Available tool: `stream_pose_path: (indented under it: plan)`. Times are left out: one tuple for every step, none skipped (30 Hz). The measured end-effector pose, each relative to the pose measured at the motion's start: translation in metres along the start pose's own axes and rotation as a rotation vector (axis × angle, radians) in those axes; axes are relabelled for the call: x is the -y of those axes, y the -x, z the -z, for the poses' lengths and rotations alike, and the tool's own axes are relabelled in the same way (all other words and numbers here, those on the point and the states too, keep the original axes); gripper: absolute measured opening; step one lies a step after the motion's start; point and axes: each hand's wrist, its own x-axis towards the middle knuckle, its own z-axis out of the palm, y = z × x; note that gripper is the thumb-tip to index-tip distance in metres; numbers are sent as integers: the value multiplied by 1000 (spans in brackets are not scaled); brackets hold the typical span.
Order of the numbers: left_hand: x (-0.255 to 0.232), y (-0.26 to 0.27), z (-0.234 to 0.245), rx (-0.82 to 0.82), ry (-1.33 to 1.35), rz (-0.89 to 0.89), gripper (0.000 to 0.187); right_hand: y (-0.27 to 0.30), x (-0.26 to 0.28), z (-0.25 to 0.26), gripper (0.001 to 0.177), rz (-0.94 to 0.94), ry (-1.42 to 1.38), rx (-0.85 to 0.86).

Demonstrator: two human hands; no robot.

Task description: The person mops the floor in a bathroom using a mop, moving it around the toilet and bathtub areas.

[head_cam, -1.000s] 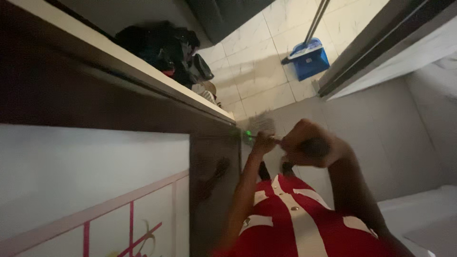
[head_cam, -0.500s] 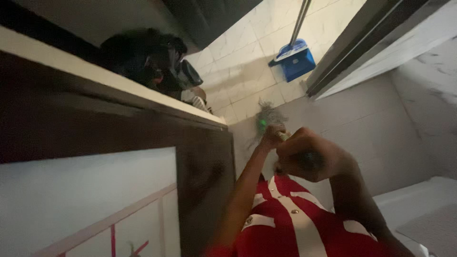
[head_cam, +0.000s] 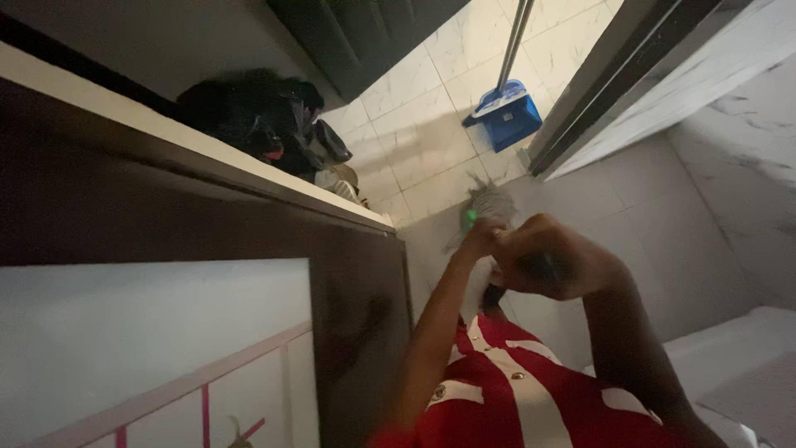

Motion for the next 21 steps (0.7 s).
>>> stream_pose_path:
  plan:
    - [0, 4, 3, -1, -2, -3, 39, -1, 1, -2, 19, -10, 15, -20]
    - [2, 10, 8, -49, 42, -139, 31, -2, 1, -5, 23, -19, 30, -37]
    - [6, 17, 16, -94, 84, -277, 30, -6, -1, -6, 23, -14, 32, -34]
    - [8, 24, 23, -101, 81, -276, 30, -12, -4, -6, 16, 15, 4, -2]
    - [11, 32, 30, -61, 112, -146, 29, -17, -6, -7, 9, 44, -24, 29]
    - [13, 42, 35, -20, 144, -14, 27, -19, -8, -10, 9, 46, -27, 36]
    - [15, 51, 39, 22, 177, 118, 26, -21, -10, -13, 9, 53, -41, 18]
    - [16, 59, 42, 31, 185, 176, 26, -23, -12, -16, 17, 61, -56, 0]
    - [17, 67, 46, 21, 191, 212, 26, -27, -15, -19, 17, 63, -58, 7]
    - [19, 76, 48, -1, 187, 209, 26, -30, -18, -23, 8, 88, -84, 25]
    - [20, 83, 50, -32, 177, 194, 26, -32, -20, -27, 7, 113, -110, 42]
    - [20, 89, 49, -59, 166, 175, 26, -31, -19, -30, 7, 111, -109, 37]
    - [20, 90, 48, -86, 160, 151, 26, -30, -17, -34, 4, 84, -55, 16]
    - [21, 87, 48, -114, 152, 124, 26, -31, -16, -37, 2, 57, -1, -3]
    - [21, 84, 46, -139, 145, 97, 26, -34, -16, -39, 2, 55, -1, -7]
    - [21, 76, 43, -176, 142, 56, 25, -36, -16, -41, 9, 188, -9, -53]
    - [19, 70, 39, -196, 140, 27, 25, -37, -15, -42, 18, 323, -17, -96]
    - [19, 63, 37, -212, 135, 2, 25, -35, -13, -42, 18, 321, -18, -94]
    - [17, 55, 33, -203, 136, -18, 25, -31, -9, -42, 11, 205, 23, -66]
    - [15, 47, 29, -182, 137, -30, 25, -27, -6, -42, 7, 90, 66, -38]
    - [13, 39, 25, -153, 140, -48, 25, -27, -7, -41, 7, 89, 65, -38]
